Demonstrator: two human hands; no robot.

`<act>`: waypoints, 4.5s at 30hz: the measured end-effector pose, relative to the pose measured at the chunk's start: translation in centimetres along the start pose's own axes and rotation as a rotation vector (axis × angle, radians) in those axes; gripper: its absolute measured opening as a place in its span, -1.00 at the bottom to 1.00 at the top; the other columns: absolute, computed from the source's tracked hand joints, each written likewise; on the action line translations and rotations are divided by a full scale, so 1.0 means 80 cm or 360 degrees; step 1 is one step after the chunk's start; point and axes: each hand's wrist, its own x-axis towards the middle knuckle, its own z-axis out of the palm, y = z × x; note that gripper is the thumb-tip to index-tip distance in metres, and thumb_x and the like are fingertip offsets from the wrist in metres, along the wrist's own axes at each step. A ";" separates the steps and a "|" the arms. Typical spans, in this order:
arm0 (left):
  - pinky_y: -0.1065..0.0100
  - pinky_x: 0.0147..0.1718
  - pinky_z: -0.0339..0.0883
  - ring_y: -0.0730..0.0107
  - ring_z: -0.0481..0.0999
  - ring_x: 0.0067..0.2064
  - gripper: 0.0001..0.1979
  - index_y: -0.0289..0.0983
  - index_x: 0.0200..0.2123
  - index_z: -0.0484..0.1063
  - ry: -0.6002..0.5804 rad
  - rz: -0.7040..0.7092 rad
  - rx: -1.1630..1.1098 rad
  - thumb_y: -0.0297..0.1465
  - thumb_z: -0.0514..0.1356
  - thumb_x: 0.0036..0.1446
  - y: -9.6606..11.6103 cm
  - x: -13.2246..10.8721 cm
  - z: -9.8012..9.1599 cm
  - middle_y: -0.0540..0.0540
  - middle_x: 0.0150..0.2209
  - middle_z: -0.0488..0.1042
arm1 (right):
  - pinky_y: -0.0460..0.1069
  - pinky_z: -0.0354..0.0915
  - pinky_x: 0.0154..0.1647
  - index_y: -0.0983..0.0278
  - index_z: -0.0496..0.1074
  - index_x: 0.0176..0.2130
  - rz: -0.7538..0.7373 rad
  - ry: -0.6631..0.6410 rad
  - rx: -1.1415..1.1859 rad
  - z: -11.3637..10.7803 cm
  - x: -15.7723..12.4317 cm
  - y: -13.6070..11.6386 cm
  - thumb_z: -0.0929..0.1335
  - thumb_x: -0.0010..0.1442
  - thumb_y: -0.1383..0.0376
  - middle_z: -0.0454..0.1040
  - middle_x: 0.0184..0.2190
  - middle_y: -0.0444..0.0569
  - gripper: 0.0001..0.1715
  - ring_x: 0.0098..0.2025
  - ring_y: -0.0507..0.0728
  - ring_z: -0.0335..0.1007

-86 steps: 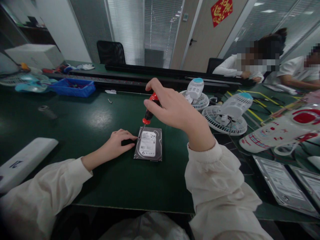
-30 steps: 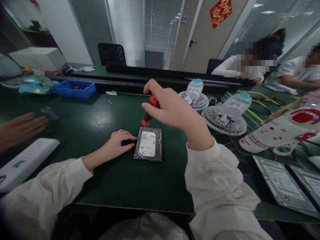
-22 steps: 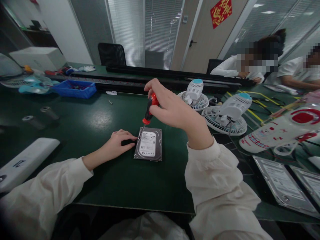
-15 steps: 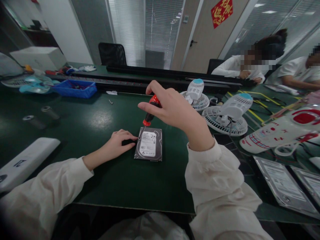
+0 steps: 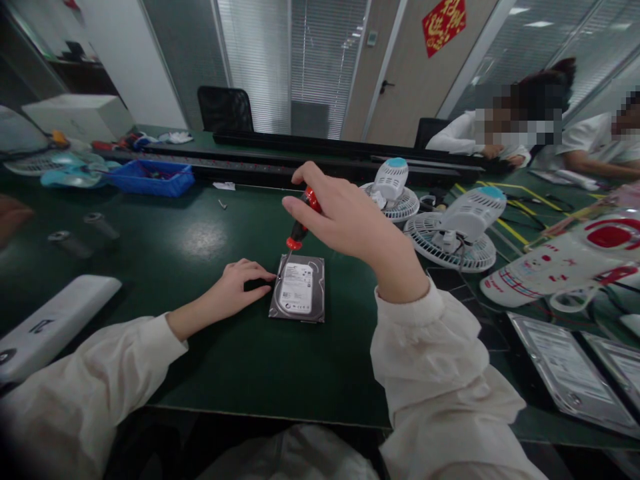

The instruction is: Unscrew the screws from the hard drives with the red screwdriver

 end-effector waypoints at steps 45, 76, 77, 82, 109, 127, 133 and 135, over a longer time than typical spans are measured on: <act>-0.17 0.21 0.21 0.02 0.48 0.14 -0.73 -0.12 0.08 0.62 -0.0067 -0.0024 -0.0034 -0.29 0.23 0.38 0.004 0.000 -0.006 -0.11 0.04 0.62 | 0.06 0.29 -0.24 0.26 0.25 0.21 -0.0214 -0.0117 0.0065 -0.006 -0.004 -0.021 0.31 0.29 0.21 0.47 -0.13 0.02 -0.47 -0.25 0.15 0.41; -0.17 0.22 0.20 0.01 0.48 0.15 -0.73 -0.16 0.07 0.63 -0.0106 -0.0066 -0.0015 -0.36 0.25 0.36 0.014 0.002 -0.012 -0.12 0.04 0.63 | 0.03 0.08 -0.41 0.26 0.35 0.03 0.0053 -0.0169 -0.0047 -0.009 -0.002 -0.019 0.32 0.36 -0.08 0.40 -0.42 -0.10 -0.49 -0.48 0.09 0.24; -0.17 0.22 0.20 0.01 0.48 0.15 -0.73 -0.17 0.07 0.63 -0.0106 -0.0067 -0.0014 -0.36 0.25 0.36 0.014 0.002 -0.012 -0.12 0.03 0.63 | 0.03 0.07 -0.41 0.27 0.36 0.02 0.0072 -0.0149 -0.0082 -0.008 -0.002 -0.018 0.32 0.35 -0.10 0.40 -0.42 -0.09 -0.47 -0.47 0.09 0.24; -0.14 0.22 0.20 0.03 0.48 0.14 -0.74 -0.17 0.07 0.63 -0.0107 -0.0066 -0.0001 -0.36 0.25 0.36 0.013 0.002 -0.011 -0.12 0.04 0.62 | 0.05 0.20 -0.28 0.31 0.35 0.09 -0.0053 -0.0099 -0.0041 -0.010 -0.003 -0.015 0.25 0.33 0.16 0.51 -0.18 0.05 -0.58 -0.26 0.17 0.40; -0.19 0.22 0.20 0.03 0.49 0.13 -0.74 -0.14 0.07 0.63 -0.0058 -0.0017 -0.0044 -0.32 0.24 0.38 0.004 0.001 -0.004 -0.10 0.03 0.63 | 0.05 0.28 -0.24 0.22 0.21 0.07 -0.0122 -0.0067 0.0147 -0.009 -0.005 -0.013 0.30 0.22 0.28 0.45 -0.02 0.05 -0.58 -0.20 0.14 0.38; -0.14 0.19 0.24 0.04 0.51 0.10 -0.75 -0.14 0.05 0.64 -0.0024 -0.0027 -0.0013 -0.36 0.26 0.35 0.005 0.001 -0.004 -0.10 -0.01 0.65 | 0.06 0.22 -0.28 0.24 0.27 0.10 0.0019 -0.0065 -0.0051 -0.009 -0.004 -0.012 0.31 0.35 0.11 0.38 -0.33 -0.09 -0.60 -0.37 0.11 0.28; -0.15 0.21 0.22 0.05 0.51 0.11 -0.75 -0.13 0.05 0.63 -0.0048 -0.0019 -0.0037 -0.34 0.24 0.37 0.005 0.001 -0.005 -0.10 0.02 0.64 | 0.08 0.27 -0.22 0.24 0.23 0.17 -0.0055 -0.0069 0.0037 -0.011 -0.006 -0.007 0.31 0.31 0.18 0.44 -0.02 0.08 -0.52 -0.19 0.18 0.39; -0.15 0.21 0.22 0.04 0.51 0.11 -0.75 -0.13 0.06 0.63 -0.0056 -0.0029 -0.0040 -0.33 0.24 0.37 0.004 0.001 -0.005 -0.10 0.02 0.64 | 0.06 0.28 -0.23 0.22 0.23 0.16 -0.0119 -0.0086 0.0094 -0.012 -0.006 -0.009 0.33 0.25 0.25 0.44 -0.02 0.06 -0.50 -0.20 0.16 0.39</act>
